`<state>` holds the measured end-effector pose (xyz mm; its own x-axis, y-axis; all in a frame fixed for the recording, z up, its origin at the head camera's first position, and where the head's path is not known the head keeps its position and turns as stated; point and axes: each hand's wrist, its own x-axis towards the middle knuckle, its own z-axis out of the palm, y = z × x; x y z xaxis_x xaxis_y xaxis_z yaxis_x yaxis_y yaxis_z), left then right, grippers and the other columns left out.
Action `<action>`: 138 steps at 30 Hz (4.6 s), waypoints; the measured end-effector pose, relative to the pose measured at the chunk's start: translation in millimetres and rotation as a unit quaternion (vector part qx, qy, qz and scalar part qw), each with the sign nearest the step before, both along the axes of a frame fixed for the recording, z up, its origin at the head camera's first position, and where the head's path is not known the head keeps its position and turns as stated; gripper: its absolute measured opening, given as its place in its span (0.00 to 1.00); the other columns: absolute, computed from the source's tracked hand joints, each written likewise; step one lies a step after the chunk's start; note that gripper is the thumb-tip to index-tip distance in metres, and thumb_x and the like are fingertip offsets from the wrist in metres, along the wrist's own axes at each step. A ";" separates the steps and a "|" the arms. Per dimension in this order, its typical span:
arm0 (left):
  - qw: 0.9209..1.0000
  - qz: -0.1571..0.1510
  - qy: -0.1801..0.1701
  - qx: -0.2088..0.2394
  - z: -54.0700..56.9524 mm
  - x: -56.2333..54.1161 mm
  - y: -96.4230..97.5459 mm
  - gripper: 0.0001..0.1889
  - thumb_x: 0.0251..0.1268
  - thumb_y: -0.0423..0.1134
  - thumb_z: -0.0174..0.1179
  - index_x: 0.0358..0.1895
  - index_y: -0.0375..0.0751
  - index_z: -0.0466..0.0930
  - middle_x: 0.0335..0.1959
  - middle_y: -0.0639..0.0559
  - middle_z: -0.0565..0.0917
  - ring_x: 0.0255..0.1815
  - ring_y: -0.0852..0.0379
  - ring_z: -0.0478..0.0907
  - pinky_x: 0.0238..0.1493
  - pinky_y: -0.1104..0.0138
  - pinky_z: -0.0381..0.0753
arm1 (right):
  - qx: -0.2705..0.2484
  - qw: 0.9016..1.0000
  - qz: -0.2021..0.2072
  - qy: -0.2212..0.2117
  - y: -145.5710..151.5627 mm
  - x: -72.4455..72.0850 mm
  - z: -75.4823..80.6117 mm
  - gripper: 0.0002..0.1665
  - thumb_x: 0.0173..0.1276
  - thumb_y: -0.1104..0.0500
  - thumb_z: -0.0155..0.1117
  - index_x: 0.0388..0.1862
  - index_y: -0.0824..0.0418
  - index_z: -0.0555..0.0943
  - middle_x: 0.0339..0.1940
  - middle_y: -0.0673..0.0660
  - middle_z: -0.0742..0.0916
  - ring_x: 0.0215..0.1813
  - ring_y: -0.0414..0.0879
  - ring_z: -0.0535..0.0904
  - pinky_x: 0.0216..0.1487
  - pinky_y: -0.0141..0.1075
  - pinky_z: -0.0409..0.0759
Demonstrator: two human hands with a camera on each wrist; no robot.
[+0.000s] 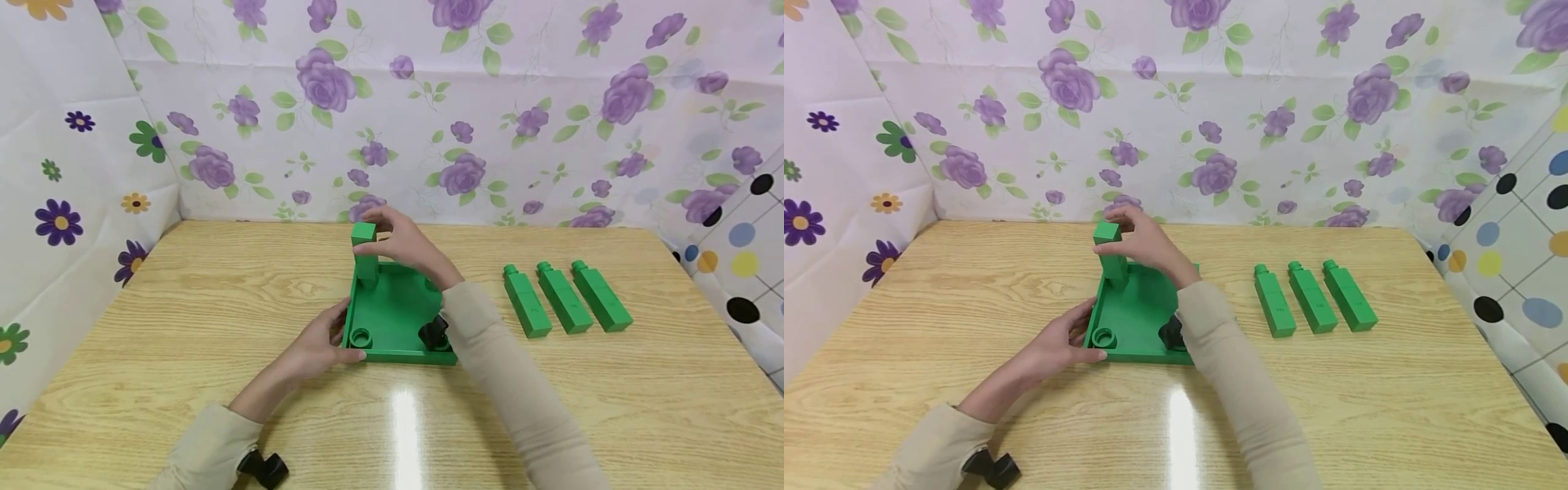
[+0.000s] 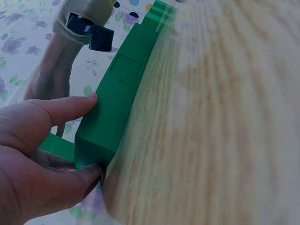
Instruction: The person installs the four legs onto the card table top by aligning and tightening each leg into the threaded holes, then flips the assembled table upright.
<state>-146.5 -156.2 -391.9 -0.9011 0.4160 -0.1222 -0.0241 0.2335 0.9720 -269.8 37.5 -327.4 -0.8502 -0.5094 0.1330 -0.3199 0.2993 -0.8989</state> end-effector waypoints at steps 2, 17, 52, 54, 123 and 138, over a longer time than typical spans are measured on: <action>1.000 0.000 0.001 0.000 0.1 0.3 -0.1 0.49 0.57 0.24 0.66 0.77 0.34 0.43 0.72 0.35 0.58 0.73 0.41 0.54 0.69 0.52 0.61 | -0.019 0.999 0.032 -0.021 3.7 -2.3 1.1 0.36 0.63 0.55 0.70 0.69 0.57 0.69 0.68 0.53 0.72 0.68 0.47 0.67 0.65 0.39 0.69; 1.000 0.006 -0.005 -0.003 0.2 1.7 -0.3 0.49 0.56 0.25 0.67 0.77 0.34 0.43 0.73 0.36 0.57 0.74 0.41 0.52 0.70 0.52 0.59 | -0.032 0.993 0.085 -0.076 13.8 -11.3 3.9 0.32 0.66 0.59 0.67 0.69 0.60 0.72 0.59 0.55 0.80 0.57 0.49 0.76 0.61 0.41 0.73; 1.000 0.004 -0.004 -0.010 1.5 0.6 1.4 0.49 0.57 0.24 0.66 0.77 0.33 0.42 0.73 0.35 0.56 0.74 0.41 0.52 0.69 0.54 0.61 | 0.095 0.991 -0.067 0.070 -8.4 5.2 4.5 0.24 0.59 0.50 0.74 0.45 0.60 0.74 0.35 0.56 0.78 0.37 0.48 0.73 0.39 0.40 0.74; 1.000 0.005 -0.003 -0.011 1.4 0.5 1.3 0.50 0.56 0.24 0.66 0.77 0.33 0.42 0.73 0.35 0.56 0.74 0.42 0.52 0.69 0.54 0.60 | 0.107 0.990 -0.060 0.069 -8.8 4.6 5.1 0.24 0.60 0.50 0.74 0.46 0.60 0.74 0.35 0.57 0.77 0.37 0.49 0.73 0.39 0.41 0.73; 1.000 0.012 -0.001 -0.016 -0.1 1.2 1.1 0.49 0.56 0.24 0.67 0.77 0.33 0.43 0.72 0.35 0.58 0.73 0.40 0.54 0.69 0.53 0.62 | 0.048 0.996 -0.076 0.015 -11.6 9.4 2.5 0.29 0.61 0.50 0.72 0.55 0.63 0.76 0.41 0.57 0.80 0.39 0.49 0.73 0.38 0.39 0.73; 1.000 0.011 0.001 -0.013 0.2 1.8 1.4 0.49 0.56 0.24 0.67 0.77 0.33 0.44 0.72 0.35 0.58 0.73 0.40 0.53 0.69 0.52 0.60 | -0.019 0.993 0.087 -0.074 13.7 -8.1 11.7 0.32 0.67 0.58 0.66 0.69 0.56 0.72 0.65 0.52 0.77 0.61 0.45 0.73 0.63 0.41 0.72</action>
